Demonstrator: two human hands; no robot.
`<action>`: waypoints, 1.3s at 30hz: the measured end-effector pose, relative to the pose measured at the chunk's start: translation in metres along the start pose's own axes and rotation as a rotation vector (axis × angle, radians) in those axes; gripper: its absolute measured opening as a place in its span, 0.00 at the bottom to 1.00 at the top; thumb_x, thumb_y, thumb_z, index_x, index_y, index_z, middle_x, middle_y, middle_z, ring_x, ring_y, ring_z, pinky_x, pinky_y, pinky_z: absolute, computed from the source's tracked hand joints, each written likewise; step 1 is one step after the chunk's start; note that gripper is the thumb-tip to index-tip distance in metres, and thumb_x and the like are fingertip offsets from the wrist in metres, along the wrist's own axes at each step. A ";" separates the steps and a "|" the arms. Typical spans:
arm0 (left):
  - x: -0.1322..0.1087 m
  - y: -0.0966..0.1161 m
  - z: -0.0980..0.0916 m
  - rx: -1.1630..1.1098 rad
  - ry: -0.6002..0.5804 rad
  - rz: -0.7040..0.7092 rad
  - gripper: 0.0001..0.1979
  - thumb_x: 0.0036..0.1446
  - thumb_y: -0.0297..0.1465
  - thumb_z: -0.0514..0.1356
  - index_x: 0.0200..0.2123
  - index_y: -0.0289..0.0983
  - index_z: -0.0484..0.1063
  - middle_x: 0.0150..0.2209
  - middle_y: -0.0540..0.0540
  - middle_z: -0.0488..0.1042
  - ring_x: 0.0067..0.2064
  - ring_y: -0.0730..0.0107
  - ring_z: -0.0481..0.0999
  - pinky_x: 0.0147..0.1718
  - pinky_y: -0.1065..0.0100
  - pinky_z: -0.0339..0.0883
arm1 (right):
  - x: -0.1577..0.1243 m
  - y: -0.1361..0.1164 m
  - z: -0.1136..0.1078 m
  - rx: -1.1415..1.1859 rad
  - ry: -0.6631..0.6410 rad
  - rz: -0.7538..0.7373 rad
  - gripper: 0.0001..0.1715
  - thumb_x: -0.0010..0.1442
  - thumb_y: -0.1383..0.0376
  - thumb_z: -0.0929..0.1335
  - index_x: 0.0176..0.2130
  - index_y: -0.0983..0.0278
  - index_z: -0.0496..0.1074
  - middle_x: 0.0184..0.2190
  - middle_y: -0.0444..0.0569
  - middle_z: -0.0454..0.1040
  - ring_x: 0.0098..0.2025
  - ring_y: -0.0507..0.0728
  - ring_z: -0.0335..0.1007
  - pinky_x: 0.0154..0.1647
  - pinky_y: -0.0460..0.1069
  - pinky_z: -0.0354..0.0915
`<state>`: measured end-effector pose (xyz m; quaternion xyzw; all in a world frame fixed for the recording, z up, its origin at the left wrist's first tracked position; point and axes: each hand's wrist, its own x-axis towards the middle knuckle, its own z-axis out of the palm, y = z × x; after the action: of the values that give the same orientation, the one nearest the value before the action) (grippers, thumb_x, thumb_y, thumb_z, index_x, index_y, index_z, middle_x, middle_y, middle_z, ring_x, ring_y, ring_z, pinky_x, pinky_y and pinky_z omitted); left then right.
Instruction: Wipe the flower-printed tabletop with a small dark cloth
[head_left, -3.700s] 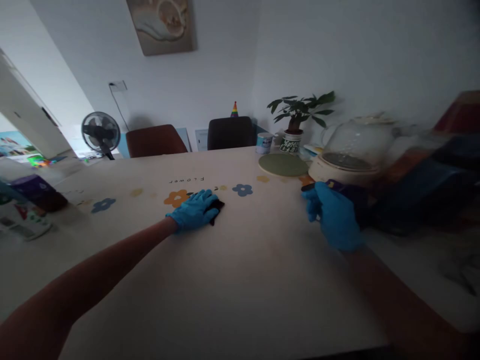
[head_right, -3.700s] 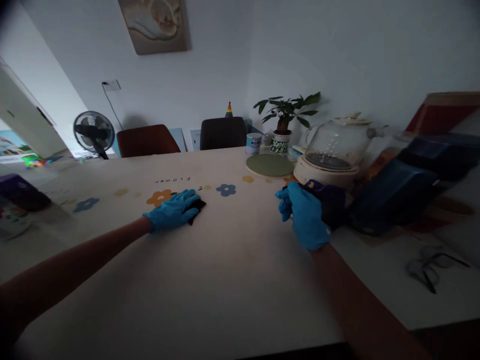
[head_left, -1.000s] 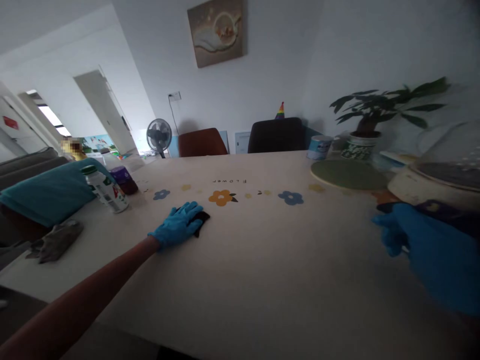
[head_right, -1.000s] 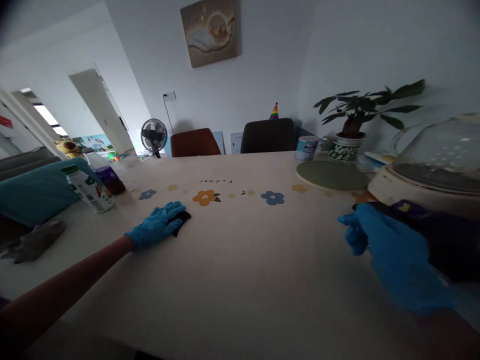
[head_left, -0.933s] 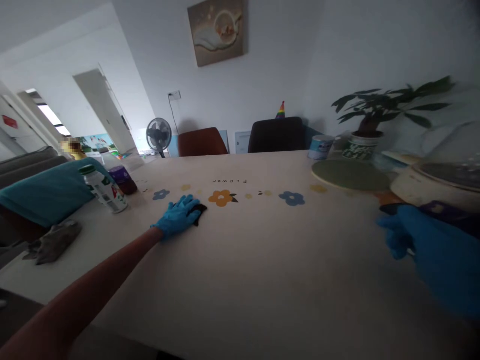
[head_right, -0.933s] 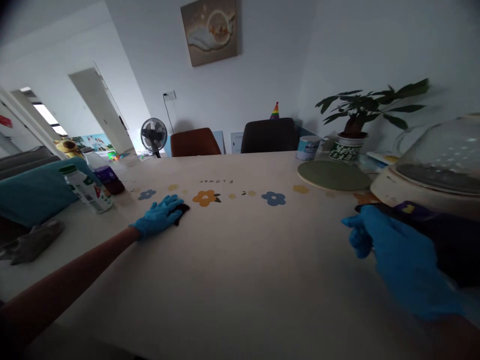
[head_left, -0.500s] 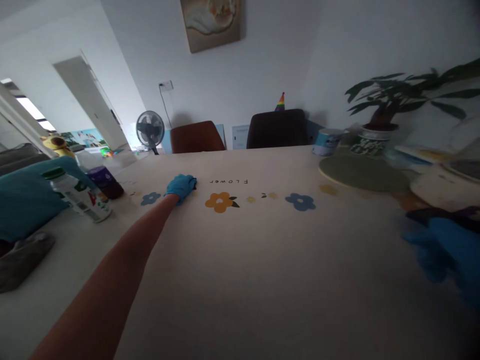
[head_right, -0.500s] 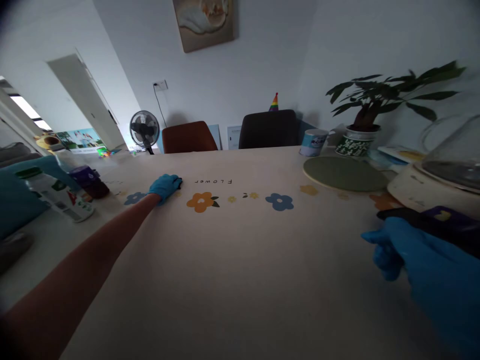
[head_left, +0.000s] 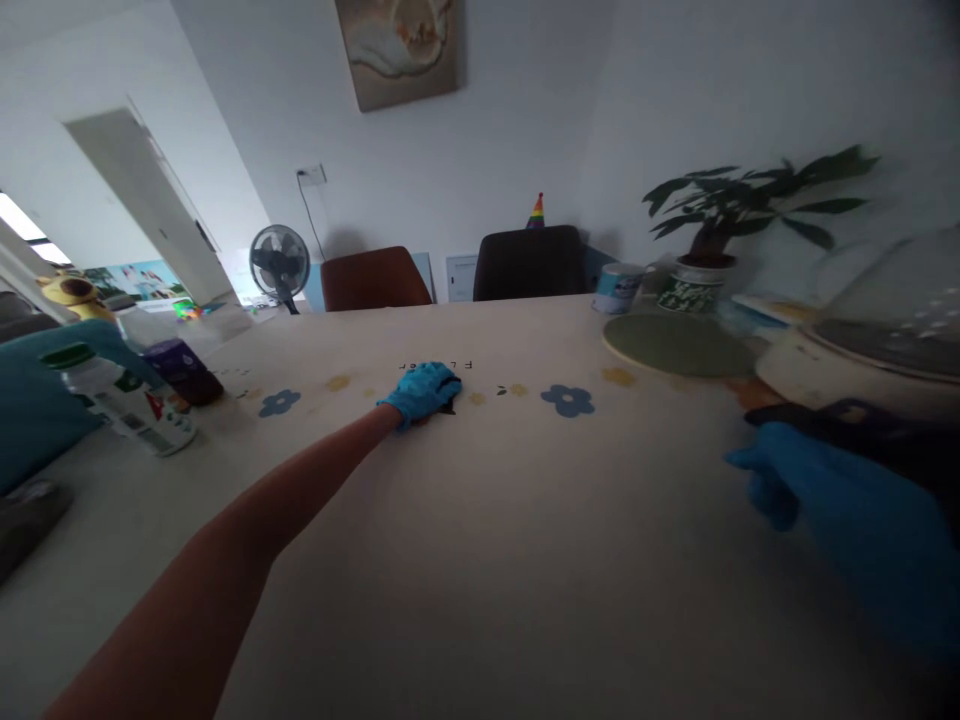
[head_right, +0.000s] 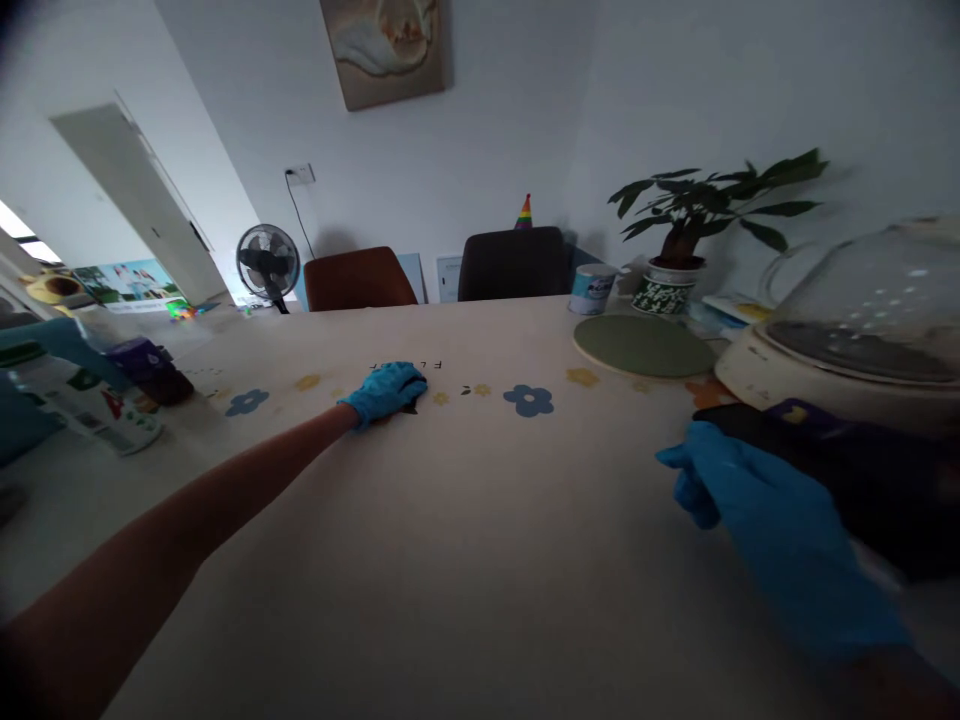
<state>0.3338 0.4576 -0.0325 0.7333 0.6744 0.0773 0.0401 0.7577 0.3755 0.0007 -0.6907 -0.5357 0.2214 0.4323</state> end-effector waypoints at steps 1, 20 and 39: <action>-0.013 0.009 0.001 -0.012 -0.004 0.034 0.19 0.73 0.42 0.53 0.55 0.40 0.77 0.58 0.43 0.77 0.58 0.59 0.74 0.63 0.60 0.65 | -0.005 -0.008 -0.001 0.024 -0.026 0.020 0.29 0.64 0.55 0.66 0.14 0.57 0.62 0.20 0.51 0.70 0.26 0.57 0.66 0.34 0.55 0.67; -0.140 0.084 -0.004 0.125 -0.139 0.264 0.25 0.74 0.46 0.48 0.58 0.43 0.77 0.52 0.39 0.77 0.52 0.52 0.76 0.45 0.58 0.71 | -0.020 -0.014 -0.011 0.248 -0.180 -0.036 0.18 0.66 0.54 0.65 0.31 0.63 0.75 0.21 0.45 0.69 0.24 0.54 0.62 0.30 0.53 0.62; 0.104 0.109 0.014 0.091 -0.062 -0.059 0.26 0.76 0.37 0.43 0.61 0.35 0.77 0.62 0.31 0.75 0.61 0.52 0.77 0.61 0.53 0.70 | -0.026 -0.006 -0.007 0.128 -0.192 -0.129 0.45 0.54 0.22 0.63 0.23 0.58 0.73 0.19 0.49 0.72 0.23 0.58 0.69 0.28 0.54 0.69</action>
<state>0.4513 0.5517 -0.0220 0.7163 0.6968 0.0223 0.0298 0.7516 0.3486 0.0052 -0.6012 -0.6029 0.2921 0.4357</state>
